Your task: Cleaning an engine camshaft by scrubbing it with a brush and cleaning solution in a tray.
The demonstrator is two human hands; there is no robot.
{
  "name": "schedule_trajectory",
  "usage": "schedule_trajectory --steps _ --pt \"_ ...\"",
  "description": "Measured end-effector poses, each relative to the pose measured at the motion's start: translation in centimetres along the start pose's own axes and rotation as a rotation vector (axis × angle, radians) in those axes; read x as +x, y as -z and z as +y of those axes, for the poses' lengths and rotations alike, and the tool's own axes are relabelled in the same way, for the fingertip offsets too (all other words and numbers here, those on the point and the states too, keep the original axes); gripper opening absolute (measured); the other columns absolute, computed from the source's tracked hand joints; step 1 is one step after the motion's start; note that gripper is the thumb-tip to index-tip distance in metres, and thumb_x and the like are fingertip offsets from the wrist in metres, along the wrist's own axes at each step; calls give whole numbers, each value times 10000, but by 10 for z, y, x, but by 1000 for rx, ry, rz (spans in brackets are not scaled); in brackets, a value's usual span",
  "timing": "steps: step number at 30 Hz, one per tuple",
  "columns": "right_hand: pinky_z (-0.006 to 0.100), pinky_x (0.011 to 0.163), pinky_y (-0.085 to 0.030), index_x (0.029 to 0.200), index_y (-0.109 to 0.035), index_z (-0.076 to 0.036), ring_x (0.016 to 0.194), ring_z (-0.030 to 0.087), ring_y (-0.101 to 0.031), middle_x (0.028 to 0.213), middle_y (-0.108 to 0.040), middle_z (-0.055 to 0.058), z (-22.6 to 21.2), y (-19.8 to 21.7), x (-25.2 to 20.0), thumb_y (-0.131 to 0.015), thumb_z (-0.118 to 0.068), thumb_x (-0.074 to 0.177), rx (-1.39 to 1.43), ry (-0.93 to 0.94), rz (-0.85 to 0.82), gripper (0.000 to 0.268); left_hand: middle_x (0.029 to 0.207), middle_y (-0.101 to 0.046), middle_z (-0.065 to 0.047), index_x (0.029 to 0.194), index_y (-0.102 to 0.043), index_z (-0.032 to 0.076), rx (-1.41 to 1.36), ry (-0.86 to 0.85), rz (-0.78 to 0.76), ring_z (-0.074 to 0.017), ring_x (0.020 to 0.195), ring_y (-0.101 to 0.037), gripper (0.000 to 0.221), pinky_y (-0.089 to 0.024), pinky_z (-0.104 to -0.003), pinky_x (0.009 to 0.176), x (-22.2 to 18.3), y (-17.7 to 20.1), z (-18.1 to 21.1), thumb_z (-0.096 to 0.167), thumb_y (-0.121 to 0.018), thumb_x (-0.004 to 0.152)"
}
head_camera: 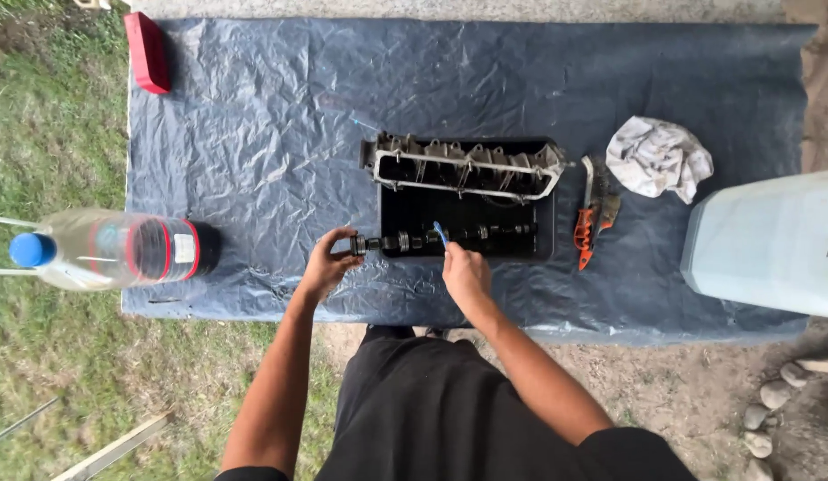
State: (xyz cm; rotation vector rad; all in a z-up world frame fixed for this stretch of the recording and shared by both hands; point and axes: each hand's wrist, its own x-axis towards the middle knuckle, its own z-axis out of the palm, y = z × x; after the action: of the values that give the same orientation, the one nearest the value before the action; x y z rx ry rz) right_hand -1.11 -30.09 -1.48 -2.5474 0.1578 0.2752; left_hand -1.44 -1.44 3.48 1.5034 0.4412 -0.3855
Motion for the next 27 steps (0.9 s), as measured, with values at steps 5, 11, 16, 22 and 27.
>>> schedule_trajectory --steps 5,11,16,22,27 --pt "426 780 -622 1017 -802 -284 902 309 -763 876 -794 50 18 21 19 -707 -267 891 50 0 -103 159 1487 -442 -299 1371 -551 -15 -155 22 79 -557 1351 -439 623 -442 -609 1097 0 2 -9 148 -852 850" --pt "502 822 -598 1008 -815 -222 948 376 -746 921 -792 115 5 62 9 -719 -231 861 137 9 -214 176 925 -712 -334 1222 -663 -66 27 435 172 -417 769 -759 761 -623 -470 777 8 0 -1 587 -789 854" --pt "509 858 -596 1026 -820 -177 962 405 -742 938 -793 144 -4 61 14 -688 -211 883 100 9 -228 198 907 -721 -248 1335 -635 -36 89 184 10 -268 766 -716 685 -605 -356 781 19 15 -26 430 -826 871" --pt "490 842 -614 1042 -810 -228 954 374 -746 941 -791 122 2 21 2 -673 -252 905 44 29 -138 195 1208 -658 -295 1478 -528 10 30 74 -36 -304 1014 -668 700 -538 -442 971 2 12 -4 292 -816 905" --pt "485 792 -624 1078 -800 -234 905 357 -756 914 -793 105 -1 19 -30 -664 -235 925 74 42 -131 204 1101 -686 -265 1404 -594 -12 45 9 -2 -278 863 -700 564 -606 -394 833 26 17 -46 306 -765 971"
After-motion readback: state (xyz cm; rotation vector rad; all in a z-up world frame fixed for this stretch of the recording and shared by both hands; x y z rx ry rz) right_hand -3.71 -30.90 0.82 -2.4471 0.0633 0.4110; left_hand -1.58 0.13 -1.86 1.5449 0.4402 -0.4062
